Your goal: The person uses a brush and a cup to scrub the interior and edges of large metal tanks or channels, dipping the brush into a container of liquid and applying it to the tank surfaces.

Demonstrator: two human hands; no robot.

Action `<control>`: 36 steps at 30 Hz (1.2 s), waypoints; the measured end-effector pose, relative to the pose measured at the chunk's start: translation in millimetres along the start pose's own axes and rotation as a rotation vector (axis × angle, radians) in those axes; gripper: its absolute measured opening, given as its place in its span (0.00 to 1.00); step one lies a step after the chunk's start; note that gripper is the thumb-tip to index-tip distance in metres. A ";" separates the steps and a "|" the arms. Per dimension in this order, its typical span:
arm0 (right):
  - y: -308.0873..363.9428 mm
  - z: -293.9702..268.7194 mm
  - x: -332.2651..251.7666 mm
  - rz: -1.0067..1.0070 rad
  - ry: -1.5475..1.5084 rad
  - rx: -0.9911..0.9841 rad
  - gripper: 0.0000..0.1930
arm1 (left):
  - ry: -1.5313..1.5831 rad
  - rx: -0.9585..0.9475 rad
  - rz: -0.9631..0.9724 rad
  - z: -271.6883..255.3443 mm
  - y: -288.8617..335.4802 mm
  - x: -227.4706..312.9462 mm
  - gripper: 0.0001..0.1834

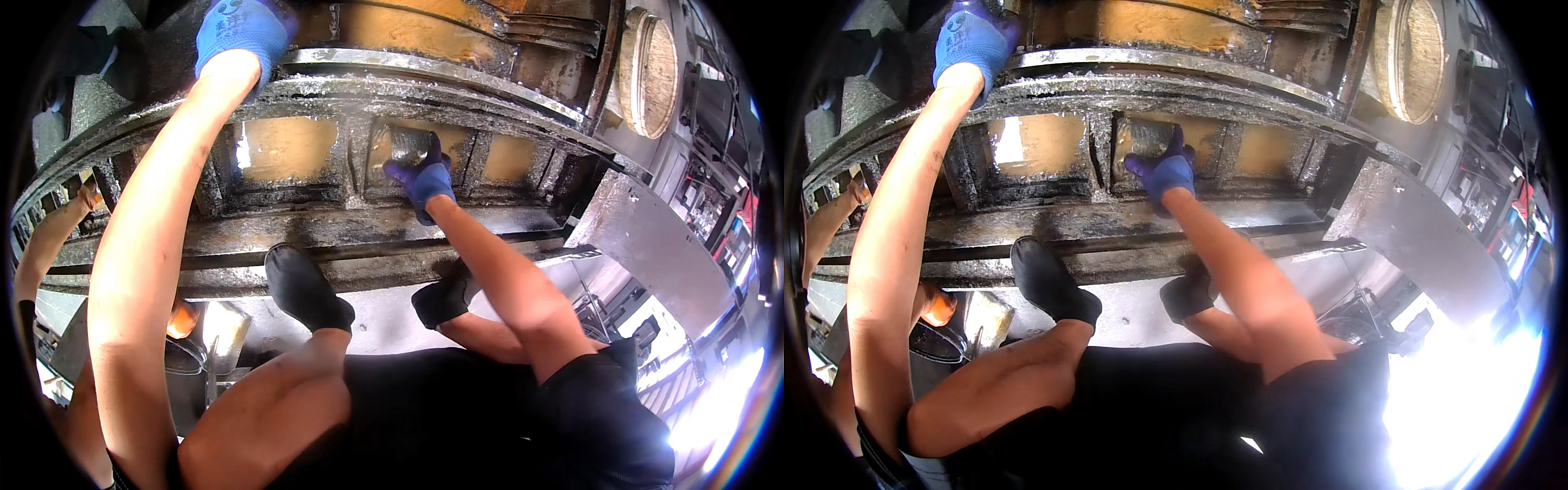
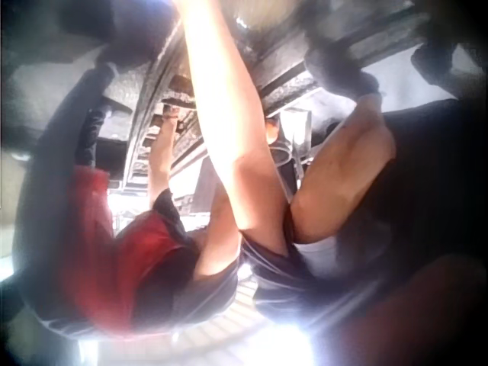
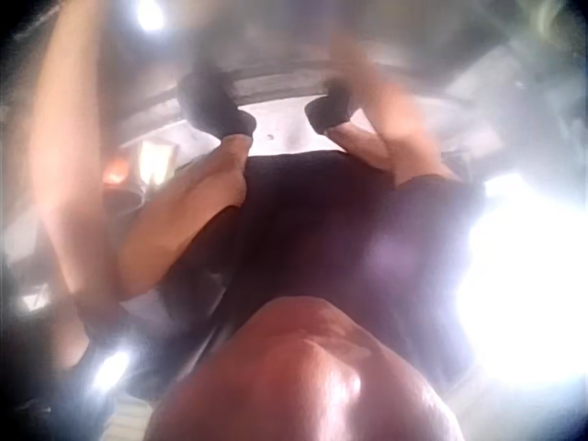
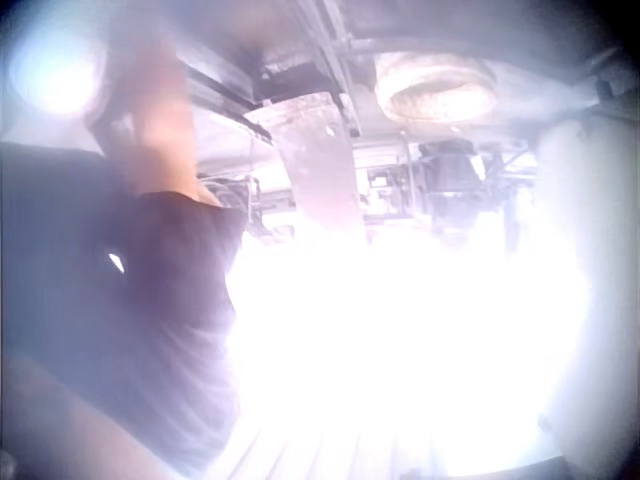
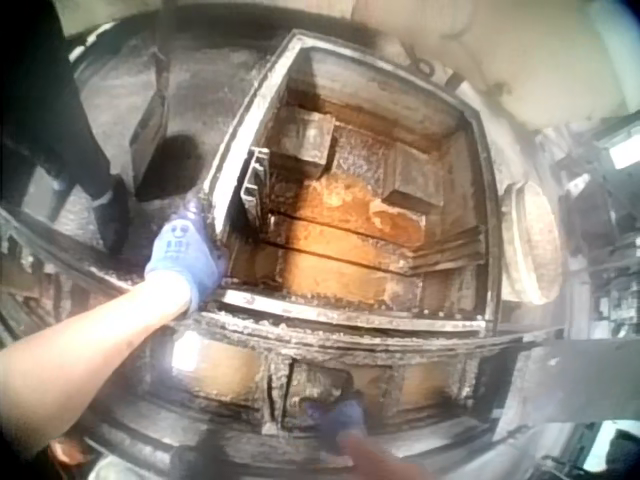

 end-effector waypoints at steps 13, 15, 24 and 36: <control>75.2 -148.3 40.7 -0.451 -0.413 -0.407 0.49 | 0.128 0.081 0.190 35.3 -26.8 -39.3 0.35; 95.0 -195.1 35.6 -0.437 -0.420 -0.386 0.49 | 0.102 -0.001 0.084 31.3 -23.3 -34.0 0.36; 93.5 -389.3 75.4 -0.519 -0.650 0.447 0.34 | 0.118 0.091 0.115 36.4 -21.6 -38.1 0.35; -22.4 -451.9 79.0 -0.447 0.353 1.547 0.56 | -0.057 0.157 0.046 10.7 6.4 25.6 0.31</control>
Point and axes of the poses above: each hand's wrist, its own y-axis away from the middle knuckle, its own z-axis out of the palm, x = y × z, the point moved 1 cm from there along -y, towards the middle knuckle, and after that the axes turned 7 degrees about y, right-handed, at the moved point
